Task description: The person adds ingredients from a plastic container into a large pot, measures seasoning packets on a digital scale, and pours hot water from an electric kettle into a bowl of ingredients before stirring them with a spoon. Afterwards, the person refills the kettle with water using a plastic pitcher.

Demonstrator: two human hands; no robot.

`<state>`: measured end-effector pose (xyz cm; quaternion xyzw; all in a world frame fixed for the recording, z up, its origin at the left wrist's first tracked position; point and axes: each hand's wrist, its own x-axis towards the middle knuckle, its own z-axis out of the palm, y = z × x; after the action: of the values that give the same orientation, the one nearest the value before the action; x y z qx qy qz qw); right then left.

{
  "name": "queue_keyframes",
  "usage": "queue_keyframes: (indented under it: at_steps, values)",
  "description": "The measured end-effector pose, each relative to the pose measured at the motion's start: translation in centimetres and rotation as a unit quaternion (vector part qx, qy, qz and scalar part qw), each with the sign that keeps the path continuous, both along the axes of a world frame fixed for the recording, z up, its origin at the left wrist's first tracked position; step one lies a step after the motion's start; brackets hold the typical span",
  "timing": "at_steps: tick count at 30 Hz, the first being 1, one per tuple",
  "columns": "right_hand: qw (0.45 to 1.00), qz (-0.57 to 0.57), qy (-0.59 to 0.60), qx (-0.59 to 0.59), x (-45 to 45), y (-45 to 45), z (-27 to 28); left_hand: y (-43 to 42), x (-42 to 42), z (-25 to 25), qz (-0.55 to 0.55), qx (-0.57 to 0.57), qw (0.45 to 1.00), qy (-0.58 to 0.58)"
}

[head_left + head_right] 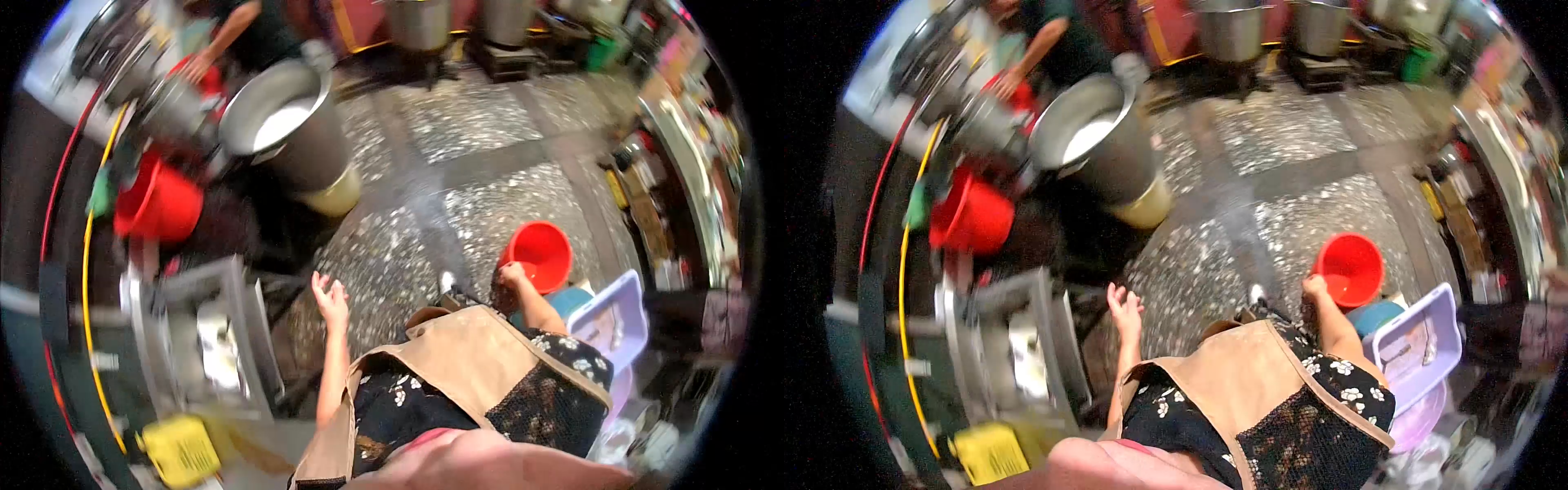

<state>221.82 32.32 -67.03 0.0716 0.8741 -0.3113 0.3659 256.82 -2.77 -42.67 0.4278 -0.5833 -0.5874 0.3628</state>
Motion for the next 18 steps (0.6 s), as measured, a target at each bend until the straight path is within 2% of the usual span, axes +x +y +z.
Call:
queue_keyframes:
  at_steps: [1, 2, 3, 4, 5, 6, 7, 8, 9, 10, 13, 14, 15, 16, 18]
  values:
    - [0.999, -0.005, 0.043, 0.002, -0.6, 1.0, -1.2, -1.8, -4.6, 0.2, -0.040, -0.063, 0.996, -0.047]
    - [0.995, -0.082, -0.032, -0.052, -1.9, 1.3, 1.5, -3.7, -9.5, 0.0, -0.074, -0.128, 0.985, -0.093]
    - [0.998, -0.043, 0.010, 0.035, -2.9, 1.1, 1.0, -4.7, -14.0, -0.6, -0.068, -0.161, 0.979, -0.102]
    - [0.994, -0.024, 0.103, 0.003, -4.2, 1.0, 2.6, -5.7, -18.2, -1.3, -0.074, -0.165, 0.979, -0.097]
    - [0.998, -0.062, -0.017, -0.024, -7.2, -0.2, 3.5, -5.6, -23.4, -0.5, -0.072, -0.081, 0.990, -0.089]
    - [0.996, -0.048, 0.037, -0.065, -9.4, -0.3, -3.0, -5.3, -26.4, 0.6, -0.068, 0.011, 0.994, -0.081]
    - [0.992, -0.080, -0.001, -0.097, -10.7, -2.3, 5.8, -4.4, -29.2, 0.1, -0.078, 0.041, 0.995, -0.048]
    - [0.979, -0.106, 0.002, -0.174, -13.8, -3.4, 4.2, -3.5, -32.1, 0.1, -0.093, 0.042, 0.993, -0.055]
    - [0.961, -0.117, -0.037, -0.247, -17.2, -5.5, 11.4, -2.9, -35.2, 0.0, -0.119, 0.008, 0.990, -0.070]
    - [0.939, -0.117, -0.016, -0.322, -21.3, -7.1, 8.6, -2.6, -37.9, -0.3, -0.143, -0.026, 0.986, -0.083]
    - [0.886, -0.174, 0.027, -0.428, -34.1, -12.1, 15.1, -4.3, -45.9, -0.7, -0.167, -0.134, 0.965, -0.150]
    - [0.882, -0.155, 0.101, -0.433, -38.8, -13.3, 14.1, -5.3, -49.3, -0.2, -0.168, -0.162, 0.957, -0.170]
    - [0.880, -0.137, 0.181, -0.418, -42.5, -14.0, 16.6, -6.5, -52.8, 0.6, -0.165, -0.198, 0.949, -0.180]
    - [0.870, -0.148, 0.215, -0.418, -45.8, -14.6, 18.0, -7.7, -56.2, 1.2, -0.164, -0.232, 0.939, -0.194]
    - [0.851, -0.149, 0.272, -0.424, -51.3, -14.5, 21.6, -8.8, -65.2, 3.3, -0.138, -0.218, 0.950, -0.175]
